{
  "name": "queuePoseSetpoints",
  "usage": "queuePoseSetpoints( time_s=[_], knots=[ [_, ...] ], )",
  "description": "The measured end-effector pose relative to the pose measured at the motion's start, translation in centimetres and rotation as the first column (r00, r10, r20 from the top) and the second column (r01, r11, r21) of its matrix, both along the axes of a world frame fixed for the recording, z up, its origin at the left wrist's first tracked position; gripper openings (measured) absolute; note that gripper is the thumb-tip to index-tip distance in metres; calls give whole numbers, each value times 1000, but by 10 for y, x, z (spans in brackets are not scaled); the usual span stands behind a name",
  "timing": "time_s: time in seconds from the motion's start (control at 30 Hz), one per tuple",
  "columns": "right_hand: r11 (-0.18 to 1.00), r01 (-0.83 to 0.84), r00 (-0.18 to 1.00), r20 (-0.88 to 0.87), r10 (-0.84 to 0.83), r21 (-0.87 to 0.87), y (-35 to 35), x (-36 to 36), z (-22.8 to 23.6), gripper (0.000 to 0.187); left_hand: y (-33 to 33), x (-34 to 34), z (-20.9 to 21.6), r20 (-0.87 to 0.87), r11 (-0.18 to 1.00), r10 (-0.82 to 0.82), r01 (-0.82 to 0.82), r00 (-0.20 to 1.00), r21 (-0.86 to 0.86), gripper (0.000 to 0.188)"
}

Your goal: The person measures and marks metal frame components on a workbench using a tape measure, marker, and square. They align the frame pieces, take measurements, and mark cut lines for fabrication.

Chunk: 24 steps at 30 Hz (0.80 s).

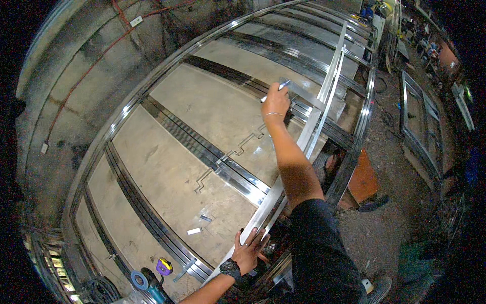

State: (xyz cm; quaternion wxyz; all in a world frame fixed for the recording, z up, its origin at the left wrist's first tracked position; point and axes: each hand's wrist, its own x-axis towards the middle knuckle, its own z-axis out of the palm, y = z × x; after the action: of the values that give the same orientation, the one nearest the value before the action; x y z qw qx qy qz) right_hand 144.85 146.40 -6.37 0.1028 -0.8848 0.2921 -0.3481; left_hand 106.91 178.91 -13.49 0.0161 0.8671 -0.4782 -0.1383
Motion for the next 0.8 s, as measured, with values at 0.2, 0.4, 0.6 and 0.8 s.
queuePoseSetpoints(
  time_s=[0.2, 0.4, 0.6, 0.8],
  knots=[
    [978, -170, 941, 313, 125, 120, 46, -58, 102, 45, -7, -1, 5, -4, 1000, 22, -22, 1000, 11, 119],
    [924, -366, 724, 658, 207, 111, 68, -173, 214, 40, -3, -3, 5, 68, 998, -13, 16, 998, -54, 115],
    [660, -722, 561, 735, 381, 209, 143, -299, 265, 30, 33, -13, 89, -771, 357, 138, -758, 622, -547, 81],
    [275, -949, 307, 261, 915, 151, 253, -416, 234, 36, 91, -29, 238, -684, -166, -675, -960, 277, -225, 97]
  ],
)
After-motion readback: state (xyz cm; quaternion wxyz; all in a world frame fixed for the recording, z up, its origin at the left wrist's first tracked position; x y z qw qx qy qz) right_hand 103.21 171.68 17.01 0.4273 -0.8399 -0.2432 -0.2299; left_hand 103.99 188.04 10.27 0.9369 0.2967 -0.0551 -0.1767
